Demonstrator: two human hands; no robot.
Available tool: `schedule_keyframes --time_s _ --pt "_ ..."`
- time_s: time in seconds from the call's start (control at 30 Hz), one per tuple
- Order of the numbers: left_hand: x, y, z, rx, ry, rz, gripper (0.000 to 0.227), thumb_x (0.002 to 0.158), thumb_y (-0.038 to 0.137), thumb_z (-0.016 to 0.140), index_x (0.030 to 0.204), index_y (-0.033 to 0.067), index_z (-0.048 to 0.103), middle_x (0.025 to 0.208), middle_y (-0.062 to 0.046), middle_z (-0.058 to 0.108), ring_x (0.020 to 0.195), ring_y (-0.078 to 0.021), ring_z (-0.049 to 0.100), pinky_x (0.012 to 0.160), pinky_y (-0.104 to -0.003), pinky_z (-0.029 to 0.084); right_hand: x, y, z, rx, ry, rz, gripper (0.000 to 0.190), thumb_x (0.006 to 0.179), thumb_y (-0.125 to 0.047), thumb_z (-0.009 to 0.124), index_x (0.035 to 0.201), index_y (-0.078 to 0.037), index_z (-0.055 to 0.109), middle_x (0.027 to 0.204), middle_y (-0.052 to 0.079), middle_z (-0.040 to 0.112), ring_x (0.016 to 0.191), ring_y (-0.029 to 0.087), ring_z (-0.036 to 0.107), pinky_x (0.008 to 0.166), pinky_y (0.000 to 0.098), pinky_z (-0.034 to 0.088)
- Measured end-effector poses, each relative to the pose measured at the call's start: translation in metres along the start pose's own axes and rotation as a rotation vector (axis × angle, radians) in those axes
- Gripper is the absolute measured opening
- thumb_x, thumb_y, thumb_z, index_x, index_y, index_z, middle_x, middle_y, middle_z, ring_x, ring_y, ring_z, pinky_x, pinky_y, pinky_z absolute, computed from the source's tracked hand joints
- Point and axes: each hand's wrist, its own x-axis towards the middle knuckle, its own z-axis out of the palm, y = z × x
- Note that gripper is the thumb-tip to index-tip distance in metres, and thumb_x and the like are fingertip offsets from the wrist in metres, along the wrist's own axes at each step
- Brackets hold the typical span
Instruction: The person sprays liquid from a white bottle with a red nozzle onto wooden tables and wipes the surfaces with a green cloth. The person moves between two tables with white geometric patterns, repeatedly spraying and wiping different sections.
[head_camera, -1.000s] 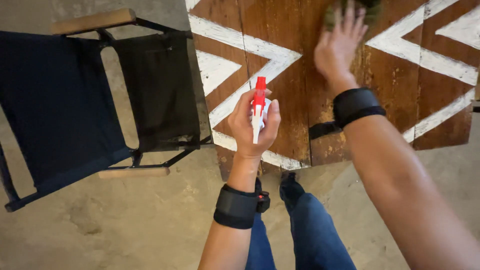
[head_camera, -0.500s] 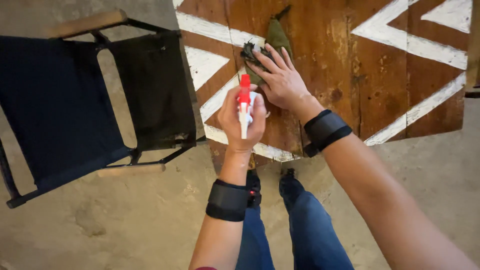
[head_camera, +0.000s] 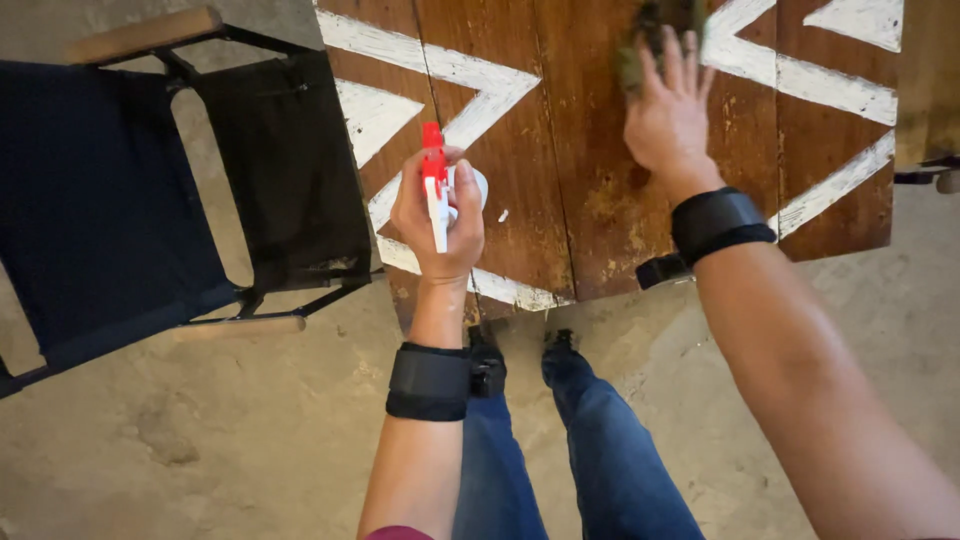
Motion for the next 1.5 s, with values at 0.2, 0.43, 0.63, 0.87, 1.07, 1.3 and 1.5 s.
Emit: schedule_keyframes --time_s 0.2,0.43,0.63,0.87,1.07,1.3,1.5 --pt "-0.002 -0.01 0.001 -0.073 0.017 0.071 0.013 0.103 0.01 0.069 0.114 0.0047 0.065 0.101 -0.004 0.071 0.077 -0.0085 0.063 0.069 -0.024 0.051 -0.023 0.015 0.018 -0.002 0.166 0.045 0.058 0.115 -0.023 0.052 0.166 -0.004 0.033 0.175 0.022 0.01 0.16 0.046 0.003 0.13 0.0619 0.002" --pt "0.001 0.001 -0.008 -0.138 -0.058 -0.046 0.015 0.098 0.008 0.072 0.112 0.0025 0.07 0.083 -0.002 0.066 0.067 -0.0068 0.057 0.063 -0.024 0.047 -0.026 -0.05 0.021 0.041 0.176 0.027 0.057 0.108 -0.017 0.054 0.163 -0.008 0.042 0.176 0.021 0.009 0.158 0.05 0.005 0.127 0.0666 0.003" --pt "0.008 0.018 -0.044 -0.132 -0.074 -0.027 0.02 0.099 0.005 0.072 0.118 0.0006 0.069 0.097 -0.006 0.07 0.07 -0.0105 0.058 0.066 -0.025 0.048 -0.031 -0.126 0.043 0.034 0.21 -0.12 0.062 0.103 -0.023 0.064 0.159 -0.006 0.044 0.174 0.019 0.014 0.157 0.051 0.007 0.123 0.0717 0.006" --pt "0.025 0.005 -0.084 0.0 -0.037 -0.146 0.015 0.098 0.009 0.071 0.112 0.0027 0.07 0.088 -0.009 0.071 0.076 -0.0126 0.065 0.073 -0.029 0.055 -0.001 -0.207 0.048 0.124 0.124 -0.267 0.072 0.1 -0.022 0.063 0.166 -0.01 0.037 0.173 0.019 0.016 0.157 0.05 0.006 0.123 0.0711 0.008" --pt "0.048 -0.001 -0.107 -0.021 -0.058 -0.277 0.022 0.095 0.014 0.069 0.114 0.0036 0.069 0.081 -0.008 0.07 0.07 -0.0082 0.063 0.067 -0.027 0.053 0.04 -0.233 0.057 0.084 0.133 -0.354 0.074 0.103 -0.024 0.064 0.168 -0.009 0.034 0.173 0.022 0.016 0.156 0.052 0.007 0.123 0.0717 0.009" --pt "0.054 0.004 -0.135 0.041 -0.062 -0.274 0.017 0.095 0.015 0.07 0.108 0.0034 0.07 0.082 -0.008 0.071 0.069 -0.0067 0.064 0.066 -0.026 0.053 0.089 -0.258 0.068 0.084 0.161 -0.332 0.062 0.112 -0.027 0.059 0.165 -0.007 0.036 0.167 0.025 0.027 0.153 0.054 0.016 0.122 0.0722 0.008" --pt "0.045 -0.006 -0.149 0.037 -0.025 -0.347 0.015 0.097 0.016 0.07 0.105 0.0032 0.071 0.078 -0.007 0.07 0.068 -0.0092 0.063 0.065 -0.027 0.053 0.09 -0.303 0.07 0.117 0.175 -0.486 0.055 0.11 -0.027 0.06 0.16 -0.01 0.048 0.164 0.019 0.036 0.152 0.05 0.022 0.123 0.0707 0.009"
